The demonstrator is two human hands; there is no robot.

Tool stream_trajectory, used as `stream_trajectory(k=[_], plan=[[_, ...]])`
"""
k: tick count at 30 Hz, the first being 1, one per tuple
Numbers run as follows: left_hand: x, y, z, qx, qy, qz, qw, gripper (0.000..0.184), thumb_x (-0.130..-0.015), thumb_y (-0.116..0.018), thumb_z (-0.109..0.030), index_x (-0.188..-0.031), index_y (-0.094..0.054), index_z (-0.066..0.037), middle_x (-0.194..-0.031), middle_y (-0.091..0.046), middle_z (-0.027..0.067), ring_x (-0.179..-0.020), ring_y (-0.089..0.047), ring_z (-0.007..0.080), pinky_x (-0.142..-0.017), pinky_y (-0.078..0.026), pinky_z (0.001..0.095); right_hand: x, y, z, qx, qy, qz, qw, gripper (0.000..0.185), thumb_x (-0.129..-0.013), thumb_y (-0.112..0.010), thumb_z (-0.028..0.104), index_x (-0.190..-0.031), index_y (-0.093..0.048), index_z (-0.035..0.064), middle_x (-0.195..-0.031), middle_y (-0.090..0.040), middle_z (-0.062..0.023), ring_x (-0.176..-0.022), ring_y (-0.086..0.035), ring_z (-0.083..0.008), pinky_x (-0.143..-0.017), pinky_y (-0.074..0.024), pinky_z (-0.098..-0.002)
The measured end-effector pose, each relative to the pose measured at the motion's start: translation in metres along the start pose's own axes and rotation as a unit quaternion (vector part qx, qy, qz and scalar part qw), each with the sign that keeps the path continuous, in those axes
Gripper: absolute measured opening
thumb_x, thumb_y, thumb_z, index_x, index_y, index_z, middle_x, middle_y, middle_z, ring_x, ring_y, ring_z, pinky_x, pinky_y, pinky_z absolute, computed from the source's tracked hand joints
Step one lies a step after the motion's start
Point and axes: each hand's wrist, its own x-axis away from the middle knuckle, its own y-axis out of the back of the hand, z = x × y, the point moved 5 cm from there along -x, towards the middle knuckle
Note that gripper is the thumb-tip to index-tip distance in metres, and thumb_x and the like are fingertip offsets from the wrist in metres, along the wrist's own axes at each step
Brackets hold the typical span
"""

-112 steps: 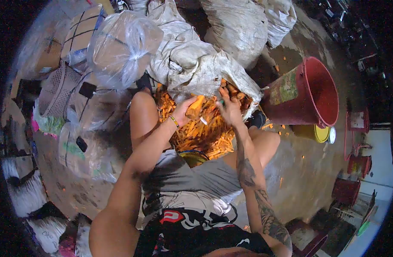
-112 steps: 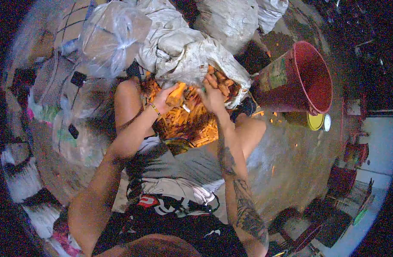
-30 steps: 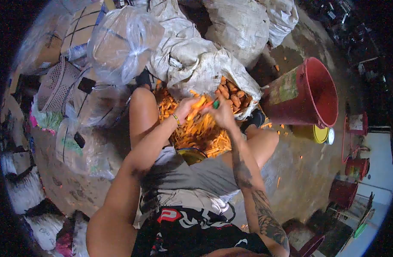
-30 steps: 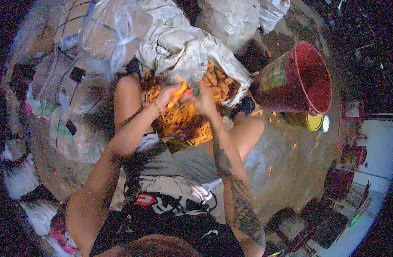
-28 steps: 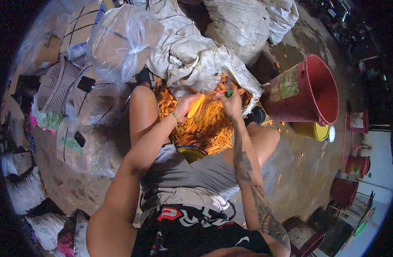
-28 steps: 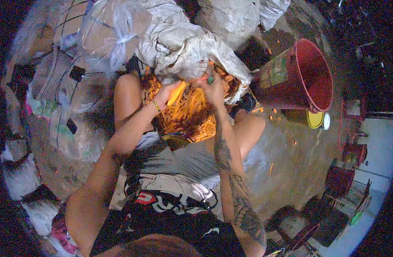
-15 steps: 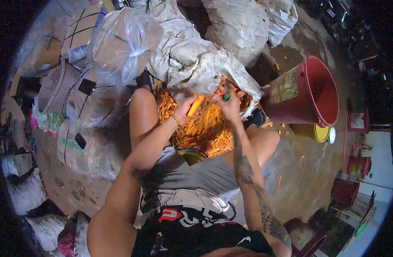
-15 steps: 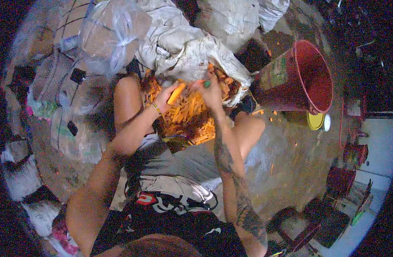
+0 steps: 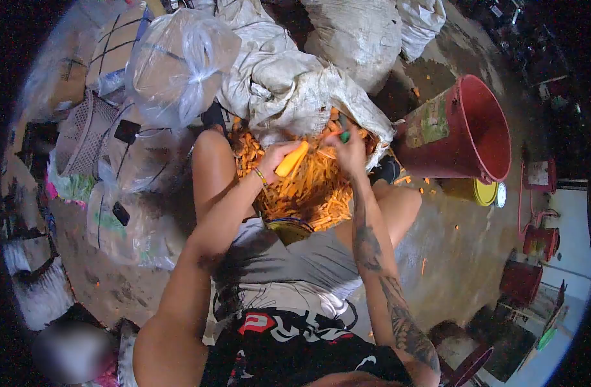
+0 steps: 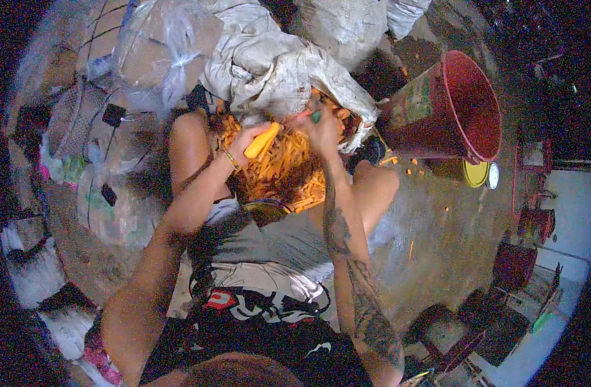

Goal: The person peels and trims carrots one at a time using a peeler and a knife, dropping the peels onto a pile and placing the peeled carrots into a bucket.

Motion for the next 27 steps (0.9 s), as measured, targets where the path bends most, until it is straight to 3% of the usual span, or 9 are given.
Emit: stream_trajectory(k=[1,5,11,14,15,19,20,24,27], plan=[[0.007,-0.005,-0.003,0.011,0.021,-0.008,1.0,0.033,-0.1,-0.058,-0.03,-0.115,-0.064,-0.001,-0.088,-0.067,0.0034,-0.071,-0.066,0.0127,-0.057,-0.053,0.0281,-0.003,0.02,0.007,0.029,-0.087,-0.063,0.994,0.055,-0.085,-0.08,0.021,-0.124,-0.052,-0.0057,-0.094,-0.072,-0.0124,-0.081,-0.069,-0.0243,-0.075,-0.0535,-0.0334],[0.004,-0.008,-0.006,0.021,-0.016,0.012,1.0,0.035,-0.098,-0.06,-0.036,-0.115,-0.065,-0.006,-0.082,-0.065,0.0014,-0.062,-0.063,0.0127,-0.049,-0.05,0.0275,0.025,-0.01,0.052,0.064,0.156,0.041,0.985,0.044,-0.086,-0.079,0.019,-0.114,-0.054,-0.0044,-0.094,-0.072,-0.0133,-0.081,-0.07,-0.0239,-0.076,-0.054,-0.0336],[0.005,0.0,0.002,0.01,0.029,0.034,0.999,0.031,-0.099,-0.059,-0.031,-0.113,-0.065,-0.004,-0.077,-0.064,0.0032,-0.059,-0.062,0.0143,-0.048,-0.049,0.0293,-0.004,0.027,0.003,0.049,-0.07,-0.088,0.992,0.042,-0.086,-0.079,0.018,-0.112,-0.055,-0.0055,-0.091,-0.073,-0.013,-0.077,-0.069,-0.0206,-0.069,-0.0547,-0.033],[-0.004,0.005,0.003,0.037,0.0,0.028,0.999,0.032,-0.098,-0.06,-0.032,-0.11,-0.066,-0.003,-0.074,-0.062,0.0025,-0.059,-0.062,0.0133,-0.047,-0.049,0.0306,0.019,-0.005,0.038,0.077,0.127,0.014,0.989,0.061,-0.078,-0.083,0.033,-0.123,-0.057,0.0011,-0.106,-0.07,-0.0214,-0.101,-0.069,-0.0352,-0.087,-0.0528,-0.0446],[-0.006,0.006,0.001,0.004,-0.011,0.025,1.0,0.032,-0.098,-0.06,-0.032,-0.109,-0.067,-0.003,-0.074,-0.063,0.0025,-0.059,-0.062,0.0131,-0.048,-0.049,0.0304,0.035,-0.012,0.072,0.054,0.044,0.188,0.98,0.067,-0.078,-0.083,0.035,-0.13,-0.056,0.003,-0.111,-0.068,-0.0237,-0.108,-0.066,-0.0356,-0.09,-0.0515,-0.0461],[0.004,0.002,0.0,-0.005,0.035,0.006,0.999,0.029,-0.098,-0.061,-0.031,-0.108,-0.067,-0.004,-0.081,-0.065,0.0032,-0.06,-0.062,0.0143,-0.052,-0.051,0.0296,-0.002,0.018,0.004,0.118,-0.038,-0.036,0.992,0.051,-0.085,-0.08,0.028,-0.12,-0.057,-0.0009,-0.092,-0.071,-0.0196,-0.082,-0.069,-0.026,-0.074,-0.0523,-0.041],[0.004,0.003,0.003,0.033,0.011,0.05,0.998,0.028,-0.099,-0.06,-0.031,-0.111,-0.066,-0.006,-0.086,-0.067,0.0034,-0.066,-0.064,0.0149,-0.055,-0.052,0.0301,-0.004,0.033,0.012,0.188,-0.023,-0.078,0.979,0.043,-0.091,-0.072,0.037,-0.109,-0.06,0.0007,-0.083,-0.069,-0.0226,-0.073,-0.068,-0.0369,-0.067,-0.0524,-0.0462],[-0.008,0.015,0.007,0.149,-0.053,-0.038,0.987,0.027,-0.101,-0.057,-0.031,-0.119,-0.062,-0.012,-0.101,-0.069,0.0035,-0.084,-0.067,0.0158,-0.063,-0.052,0.0308,0.007,0.016,0.036,0.246,0.066,0.039,0.966,0.049,-0.098,-0.055,0.049,-0.113,-0.06,0.0023,-0.083,-0.068,-0.0247,-0.083,-0.066,-0.0468,-0.072,-0.0508,-0.0525],[-0.012,0.017,0.004,0.16,-0.063,-0.036,0.985,0.027,-0.102,-0.055,-0.031,-0.119,-0.062,-0.012,-0.102,-0.069,0.003,-0.09,-0.066,0.0159,-0.067,-0.052,0.0316,0.031,-0.007,0.058,0.233,0.094,0.134,0.959,0.065,-0.083,-0.071,0.059,-0.115,-0.061,0.0029,-0.092,-0.069,-0.0278,-0.092,-0.066,-0.0456,-0.078,-0.0517,-0.0509]])
